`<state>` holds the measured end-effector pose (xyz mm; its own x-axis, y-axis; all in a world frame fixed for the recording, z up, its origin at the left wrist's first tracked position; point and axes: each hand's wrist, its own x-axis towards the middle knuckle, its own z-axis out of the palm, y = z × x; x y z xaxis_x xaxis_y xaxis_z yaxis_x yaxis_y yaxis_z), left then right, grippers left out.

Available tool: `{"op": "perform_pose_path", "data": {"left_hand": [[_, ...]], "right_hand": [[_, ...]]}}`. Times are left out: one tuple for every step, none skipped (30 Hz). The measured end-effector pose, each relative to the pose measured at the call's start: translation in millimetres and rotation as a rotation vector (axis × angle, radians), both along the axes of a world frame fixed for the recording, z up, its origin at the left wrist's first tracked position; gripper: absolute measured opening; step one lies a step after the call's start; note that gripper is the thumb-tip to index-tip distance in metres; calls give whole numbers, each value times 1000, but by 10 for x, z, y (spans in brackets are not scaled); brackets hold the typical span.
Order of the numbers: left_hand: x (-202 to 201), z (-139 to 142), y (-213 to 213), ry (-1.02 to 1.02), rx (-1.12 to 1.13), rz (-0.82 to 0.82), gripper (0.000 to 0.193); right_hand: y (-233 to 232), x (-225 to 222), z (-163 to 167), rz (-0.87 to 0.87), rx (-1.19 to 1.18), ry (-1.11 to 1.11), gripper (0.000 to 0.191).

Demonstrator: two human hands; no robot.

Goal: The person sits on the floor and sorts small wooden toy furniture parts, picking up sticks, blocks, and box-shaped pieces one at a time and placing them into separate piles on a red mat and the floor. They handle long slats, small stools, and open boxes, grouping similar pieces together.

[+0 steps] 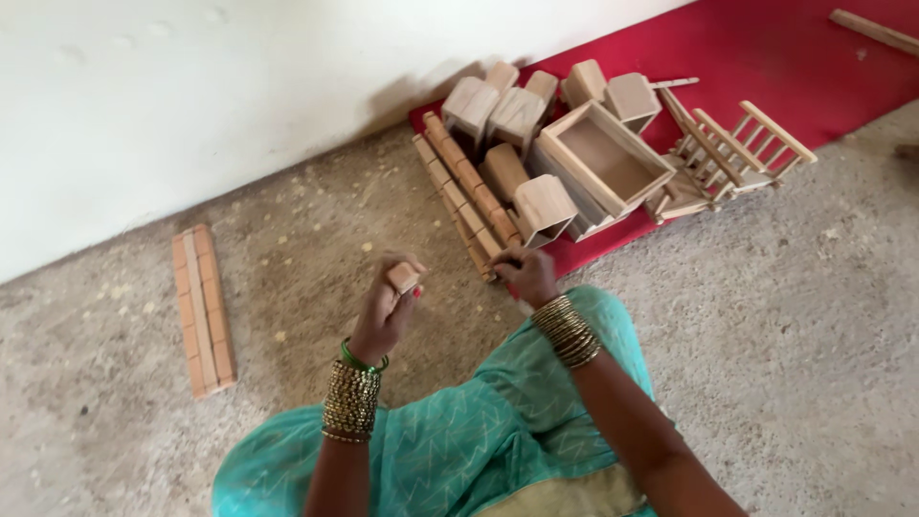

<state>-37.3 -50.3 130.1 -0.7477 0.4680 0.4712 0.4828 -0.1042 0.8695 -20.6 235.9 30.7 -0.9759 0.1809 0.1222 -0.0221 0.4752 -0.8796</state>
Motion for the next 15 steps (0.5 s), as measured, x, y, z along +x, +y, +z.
{"op": "perform_pose_path", "data": {"left_hand": [[-73, -16, 70, 162, -91, 48, 11], [-148, -65, 212, 307, -220, 115, 7], [-230, -143, 412, 452, -347, 185, 9], [-298, -227, 542, 595, -475, 256, 14], [-351, -317, 595, 632, -533, 238, 12], [-417, -414, 635, 670, -590, 222, 12], [-487, -511, 680, 708, -646, 208, 14], [-551, -614, 746, 756, -647, 195, 13], [-624, -711, 831, 805, -646, 183, 13], [-696, -796, 905, 856, -646, 173, 12], [-738, -879, 973, 875, -668, 168, 14], [-762, -960, 1051, 893, -690, 161, 16], [-790, -1030, 1133, 911, -710, 154, 18], [-812, -1091, 1198, 908, -710, 170, 19], [-825, -1147, 1252, 903, -712, 186, 19]], "right_hand": [[-33, 2, -39, 37, 39, 35, 13], [-68, -8, -79, 77, 81, 74, 14], [-112, -20, -126, 89, 88, 69, 12], [-164, -25, -181, 101, 94, 61, 11], [-212, -19, -241, 114, 100, 52, 10], [-250, -33, -300, 165, 115, 46, 7], [-274, -48, -356, 219, 133, 41, 5], [-297, -52, -414, 273, 151, 34, 2], [-313, -55, -465, 297, 151, 28, 3], [-330, -59, -500, 323, 152, 23, 3], [-341, -58, -533, 350, 153, 17, 5], [-347, -54, -569, 394, 165, -11, 5], [-352, -48, -583, 436, 179, -39, 5], [-365, -42, -588, 481, 190, -69, 6], [-380, -31, -584, 501, 207, -104, 6]]}}
